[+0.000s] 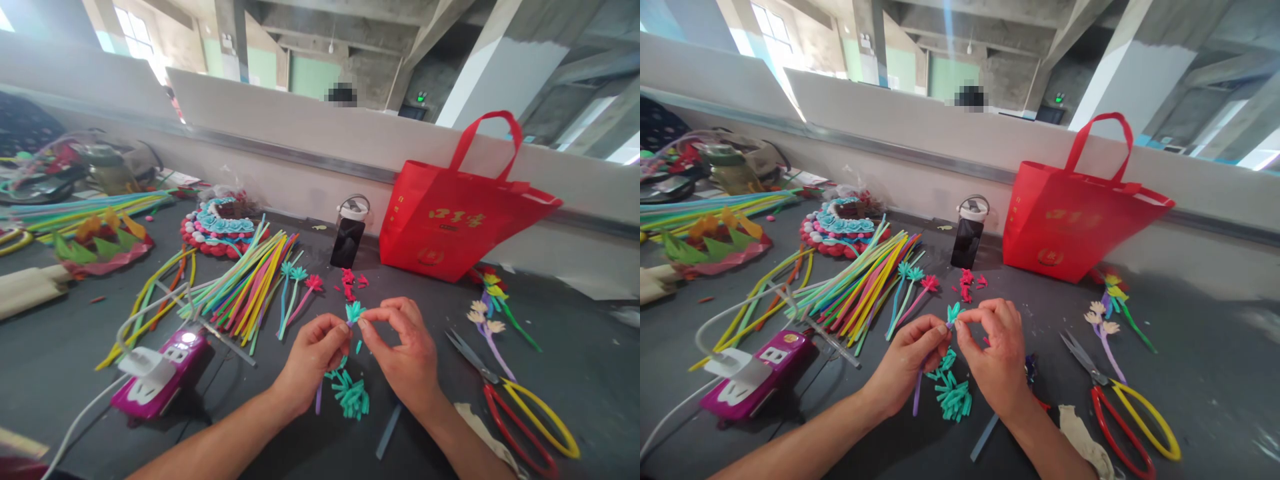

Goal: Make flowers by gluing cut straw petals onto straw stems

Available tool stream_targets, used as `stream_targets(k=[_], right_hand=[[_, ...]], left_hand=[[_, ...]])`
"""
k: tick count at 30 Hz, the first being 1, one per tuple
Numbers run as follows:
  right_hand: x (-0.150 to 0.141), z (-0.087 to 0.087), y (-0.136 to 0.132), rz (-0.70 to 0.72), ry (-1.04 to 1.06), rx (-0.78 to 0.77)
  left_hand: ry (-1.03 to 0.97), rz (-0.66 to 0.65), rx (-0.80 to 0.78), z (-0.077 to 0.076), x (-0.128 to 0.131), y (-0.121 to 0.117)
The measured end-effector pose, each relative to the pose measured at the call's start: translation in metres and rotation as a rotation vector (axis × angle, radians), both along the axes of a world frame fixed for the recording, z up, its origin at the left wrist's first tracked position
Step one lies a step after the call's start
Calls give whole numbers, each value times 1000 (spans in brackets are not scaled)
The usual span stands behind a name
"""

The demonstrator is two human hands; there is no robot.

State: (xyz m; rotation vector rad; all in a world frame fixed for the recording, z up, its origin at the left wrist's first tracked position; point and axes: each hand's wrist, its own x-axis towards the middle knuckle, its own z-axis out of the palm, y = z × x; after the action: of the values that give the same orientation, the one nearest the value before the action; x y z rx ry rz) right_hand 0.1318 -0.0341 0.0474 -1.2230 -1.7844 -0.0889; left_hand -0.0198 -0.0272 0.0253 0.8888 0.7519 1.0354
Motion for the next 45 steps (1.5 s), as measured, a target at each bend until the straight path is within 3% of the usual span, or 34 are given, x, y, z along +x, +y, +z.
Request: stream_targets(k=[45], right_hand=[[-4,-1,-1,7,100,-54]], left_hand=[[10,29,8,-3,0,3]])
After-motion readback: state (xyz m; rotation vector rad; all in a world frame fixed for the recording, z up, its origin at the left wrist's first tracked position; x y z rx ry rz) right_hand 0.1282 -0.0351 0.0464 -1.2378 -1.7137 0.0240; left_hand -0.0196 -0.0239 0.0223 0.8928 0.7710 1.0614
